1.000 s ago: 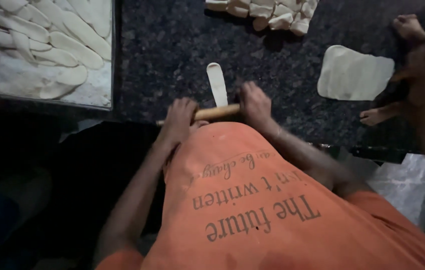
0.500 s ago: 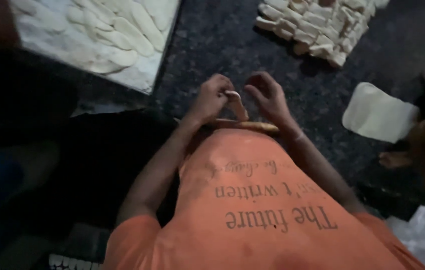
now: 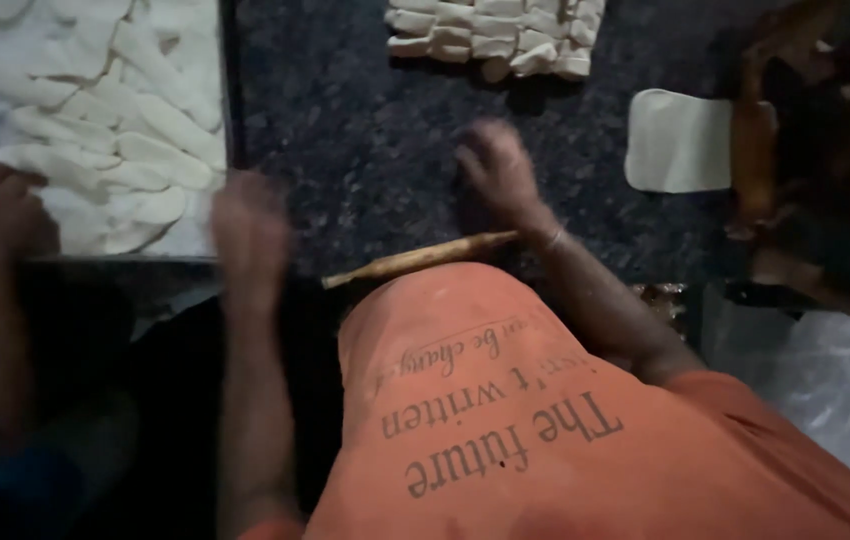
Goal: Rolling and shaping individual pieces of dough for bread or pastry production.
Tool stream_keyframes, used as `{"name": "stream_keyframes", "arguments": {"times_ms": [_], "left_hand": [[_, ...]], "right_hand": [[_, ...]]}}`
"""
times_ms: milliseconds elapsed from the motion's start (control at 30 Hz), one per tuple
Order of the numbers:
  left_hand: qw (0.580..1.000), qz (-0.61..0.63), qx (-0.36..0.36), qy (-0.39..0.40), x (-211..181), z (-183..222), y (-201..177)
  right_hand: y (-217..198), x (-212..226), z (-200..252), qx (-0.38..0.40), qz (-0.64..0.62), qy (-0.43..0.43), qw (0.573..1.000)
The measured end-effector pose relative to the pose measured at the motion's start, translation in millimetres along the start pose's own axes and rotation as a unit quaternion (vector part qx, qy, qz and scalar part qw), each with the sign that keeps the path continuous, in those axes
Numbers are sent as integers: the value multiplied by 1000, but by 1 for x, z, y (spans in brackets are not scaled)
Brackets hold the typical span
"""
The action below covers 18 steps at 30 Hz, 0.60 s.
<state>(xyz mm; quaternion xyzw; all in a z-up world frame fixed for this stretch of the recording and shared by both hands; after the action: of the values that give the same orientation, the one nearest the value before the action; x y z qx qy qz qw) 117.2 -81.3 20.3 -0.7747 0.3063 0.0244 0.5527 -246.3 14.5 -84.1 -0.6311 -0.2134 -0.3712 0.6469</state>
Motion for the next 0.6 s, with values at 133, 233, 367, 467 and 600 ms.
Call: {"name": "stream_keyframes", "arguments": {"times_ms": [133,233,367,467,600], "left_hand": [[948,167,247,109,-118,42,68],[928,161,299,152,-138,63,90],[909,123,373,141,-117,88,102],[899,123,393,146,-113,94,98],[901,142,384,141,-120,95,92]], "right_hand": [[-86,27,-20,-214,223,-138,941],[-105,18,-30,-216,263,-144,929],[-85,17,-22,-144,208,-62,966],[-37,20,-4,-52,206,-18,977],[-51,54,-4,-143,159,-135,967]]}}
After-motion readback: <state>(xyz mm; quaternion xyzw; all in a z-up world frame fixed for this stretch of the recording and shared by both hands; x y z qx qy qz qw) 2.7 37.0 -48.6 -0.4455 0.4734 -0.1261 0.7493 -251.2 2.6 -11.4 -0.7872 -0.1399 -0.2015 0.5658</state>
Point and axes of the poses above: each hand's wrist, its own z-axis away from the middle knuckle, its own y-axis out of the palm, x = y × z, the point moved 9 cm from there along -z, towards the middle knuckle, and after that the axes turned 2 degrees about -y, right-handed, at the moved point
